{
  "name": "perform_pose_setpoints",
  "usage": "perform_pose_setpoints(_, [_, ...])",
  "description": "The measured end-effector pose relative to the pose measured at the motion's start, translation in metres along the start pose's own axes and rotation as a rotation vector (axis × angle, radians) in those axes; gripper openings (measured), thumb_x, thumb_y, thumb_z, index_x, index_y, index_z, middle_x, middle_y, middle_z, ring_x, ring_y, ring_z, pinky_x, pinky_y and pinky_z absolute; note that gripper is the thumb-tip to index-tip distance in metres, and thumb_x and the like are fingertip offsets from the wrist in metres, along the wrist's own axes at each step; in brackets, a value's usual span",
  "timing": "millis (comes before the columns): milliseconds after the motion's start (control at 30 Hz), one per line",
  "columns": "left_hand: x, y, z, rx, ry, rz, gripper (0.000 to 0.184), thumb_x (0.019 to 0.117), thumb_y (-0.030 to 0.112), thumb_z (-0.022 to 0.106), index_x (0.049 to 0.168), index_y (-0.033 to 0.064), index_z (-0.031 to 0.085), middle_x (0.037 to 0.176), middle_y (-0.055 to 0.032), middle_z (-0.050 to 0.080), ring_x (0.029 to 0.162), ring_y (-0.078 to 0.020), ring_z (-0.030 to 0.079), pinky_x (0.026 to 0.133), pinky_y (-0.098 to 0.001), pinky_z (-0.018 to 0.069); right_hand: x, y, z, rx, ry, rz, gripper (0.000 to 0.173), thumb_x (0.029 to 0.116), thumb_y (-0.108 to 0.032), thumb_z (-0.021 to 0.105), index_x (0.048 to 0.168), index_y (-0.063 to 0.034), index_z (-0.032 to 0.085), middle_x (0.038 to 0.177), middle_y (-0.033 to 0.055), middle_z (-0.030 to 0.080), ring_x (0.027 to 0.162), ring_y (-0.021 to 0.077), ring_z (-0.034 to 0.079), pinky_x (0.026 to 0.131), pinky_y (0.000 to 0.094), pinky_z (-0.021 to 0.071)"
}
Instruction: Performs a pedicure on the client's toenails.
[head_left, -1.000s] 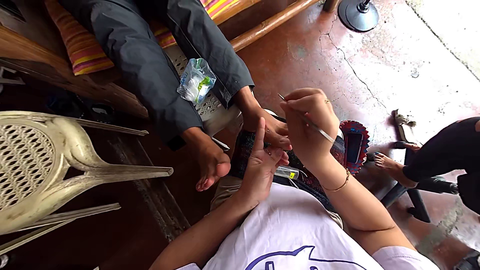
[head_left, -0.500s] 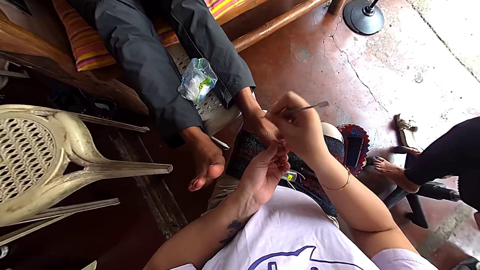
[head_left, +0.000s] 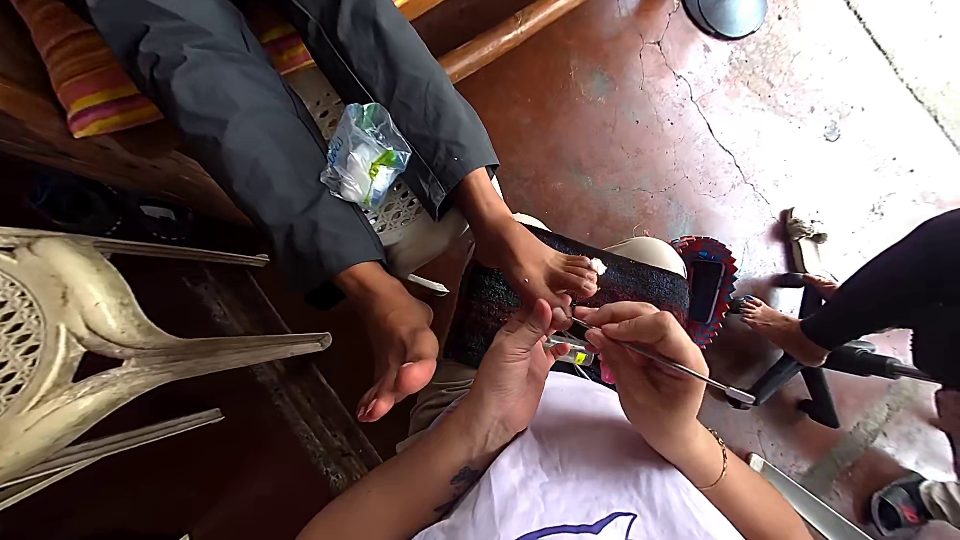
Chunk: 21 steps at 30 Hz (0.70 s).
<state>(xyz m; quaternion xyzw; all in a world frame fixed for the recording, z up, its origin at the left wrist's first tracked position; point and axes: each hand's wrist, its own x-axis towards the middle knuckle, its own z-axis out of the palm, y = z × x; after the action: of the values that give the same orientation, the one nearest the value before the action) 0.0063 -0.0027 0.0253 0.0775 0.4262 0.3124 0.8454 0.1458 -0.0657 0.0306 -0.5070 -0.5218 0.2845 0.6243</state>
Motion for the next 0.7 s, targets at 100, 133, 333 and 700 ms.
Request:
perform_pose_setpoints(100, [-0.0004,0.0005,-0.0015,-0.011,-0.005,-0.009,0.019,0.1053,0.012,0.049,0.102,0.0074,0.068,0.103,-0.0060,0.070,0.102,-0.0168,0.066,0.089,-0.0348,0.0547,-0.0029,0.0023,0.0023,-0.039,0.001,-0.004,0.005,0.0972,0.000,0.067,0.100,-0.0040,0.065,0.104,0.0102,0.072,0.099,0.0158,0.073,0.080,0.0263,0.0639])
perform_pose_setpoints(133, [-0.0006,0.0005,-0.0020,-0.016,-0.005,-0.012,0.020,0.1053,0.012,0.049,0.103,0.0070,0.068,0.102,-0.0063,0.070,0.102,-0.0170,0.066,0.089,-0.0348,0.0548,-0.0034,0.0034,0.0028,-0.064,-0.001,-0.009,0.004,0.0977,-0.001,0.066,0.101,-0.0037,0.065,0.104,0.0102,0.072,0.097,0.0147,0.073,0.079,0.0252,0.0635])
perform_pose_setpoints(333, [0.0000,-0.0002,-0.0045,0.012,-0.005,-0.006,0.019,0.1053,0.011,0.049,0.106,0.0061,0.067,0.103,-0.0078,0.070,0.102,-0.0173,0.066,0.088,-0.0344,0.0546,-0.0040,0.0005,0.0029,-0.168,-0.027,-0.042,0.002,0.0983,-0.001,0.065,0.099,-0.0015,0.064,0.103,0.0115,0.071,0.097,0.0134,0.073,0.081,0.0245,0.0630])
perform_pose_setpoints(700, [0.0010,-0.0009,-0.0047,0.032,0.003,0.003,0.018,0.1044,0.010,0.051,0.106,0.0074,0.069,0.105,-0.0072,0.071,0.103,-0.0167,0.067,0.088,-0.0331,0.0548,-0.0010,0.0011,0.0009,-0.169,-0.020,-0.006,0.002,0.0961,0.001,0.066,0.095,-0.0007,0.067,0.100,0.0101,0.072,0.090,0.0107,0.072,0.077,0.0227,0.0619])
